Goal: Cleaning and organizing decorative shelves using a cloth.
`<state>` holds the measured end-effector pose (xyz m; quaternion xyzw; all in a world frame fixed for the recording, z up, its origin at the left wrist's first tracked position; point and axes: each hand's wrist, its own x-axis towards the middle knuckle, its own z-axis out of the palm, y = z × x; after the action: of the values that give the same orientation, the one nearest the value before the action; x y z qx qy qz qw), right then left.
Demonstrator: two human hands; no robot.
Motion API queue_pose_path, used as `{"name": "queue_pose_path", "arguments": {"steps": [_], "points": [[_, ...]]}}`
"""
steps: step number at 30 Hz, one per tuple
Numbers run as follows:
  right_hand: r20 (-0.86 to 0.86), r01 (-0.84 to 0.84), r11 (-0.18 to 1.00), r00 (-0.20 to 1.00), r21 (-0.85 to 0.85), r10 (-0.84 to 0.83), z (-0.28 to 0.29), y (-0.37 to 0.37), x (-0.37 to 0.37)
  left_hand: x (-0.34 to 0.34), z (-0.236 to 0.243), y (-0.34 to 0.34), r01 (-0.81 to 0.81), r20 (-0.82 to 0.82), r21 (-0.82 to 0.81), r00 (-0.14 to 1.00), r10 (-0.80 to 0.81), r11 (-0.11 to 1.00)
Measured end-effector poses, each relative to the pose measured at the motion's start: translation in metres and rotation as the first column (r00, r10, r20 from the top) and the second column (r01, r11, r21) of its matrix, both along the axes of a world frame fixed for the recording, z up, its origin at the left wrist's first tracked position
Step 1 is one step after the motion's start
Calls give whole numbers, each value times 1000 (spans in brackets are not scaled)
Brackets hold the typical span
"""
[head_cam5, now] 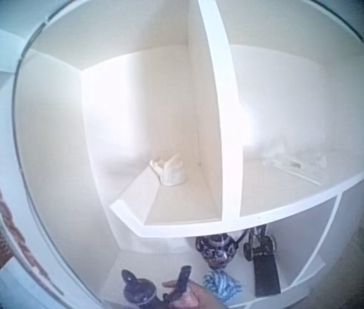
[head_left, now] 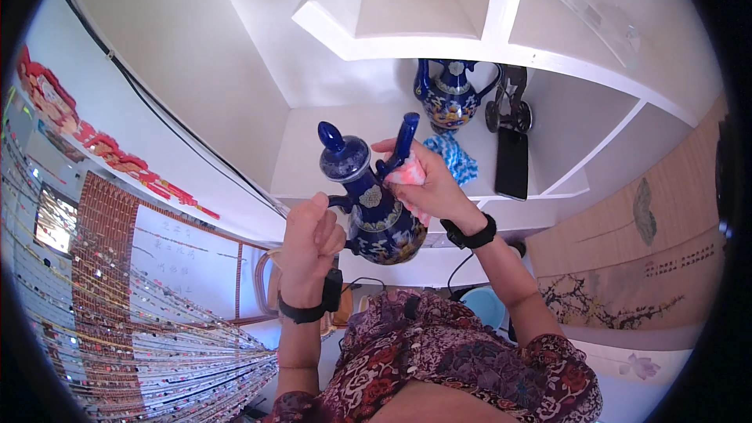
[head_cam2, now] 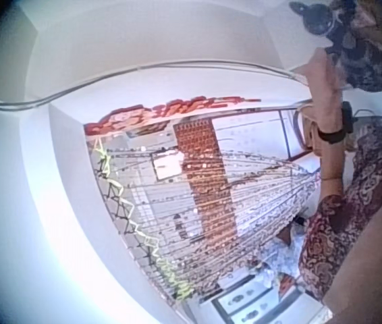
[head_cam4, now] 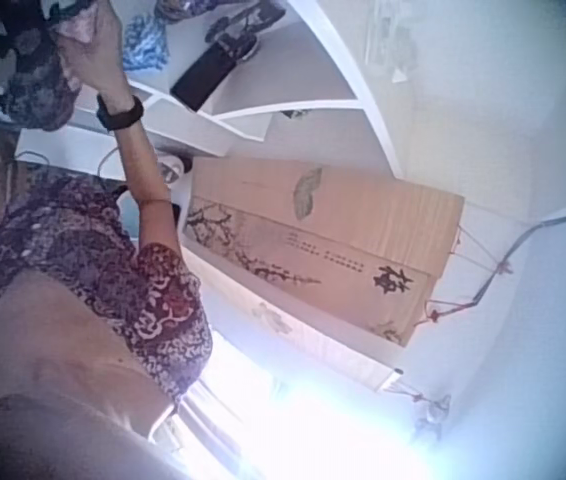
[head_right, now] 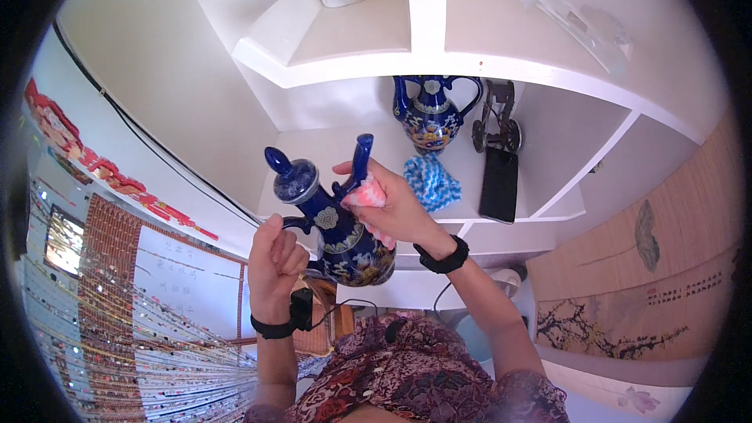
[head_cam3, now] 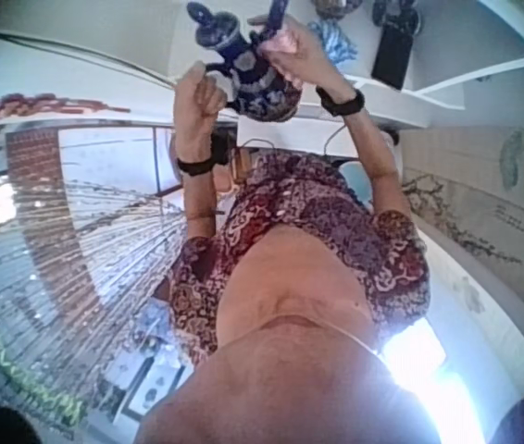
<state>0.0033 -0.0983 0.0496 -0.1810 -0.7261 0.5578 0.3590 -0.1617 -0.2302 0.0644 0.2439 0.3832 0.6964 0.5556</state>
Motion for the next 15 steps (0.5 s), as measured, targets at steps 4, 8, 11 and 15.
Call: {"name": "queue_pose_path", "arguments": {"steps": [4, 8, 11, 15], "points": [[-137, -96, 991, 985, 91, 108, -4, 11, 5, -11, -4, 11, 85, 92, -2, 992, -84, 996], [-173, -286, 934, 952, -212, 252, 5, 7, 13, -24, -2, 24, 140, 94, -43, 986, -136, 989], [-219, -258, 925, 955, -279, 200, 7, 1, 14, -29, -5, 33, 221, 79, 4, 972, -220, 975], [-189, -15, 981, 982, -194, -23, 6, -9, 7, -27, -5, 45, 93, -7, 13, 996, -93, 996]]}}
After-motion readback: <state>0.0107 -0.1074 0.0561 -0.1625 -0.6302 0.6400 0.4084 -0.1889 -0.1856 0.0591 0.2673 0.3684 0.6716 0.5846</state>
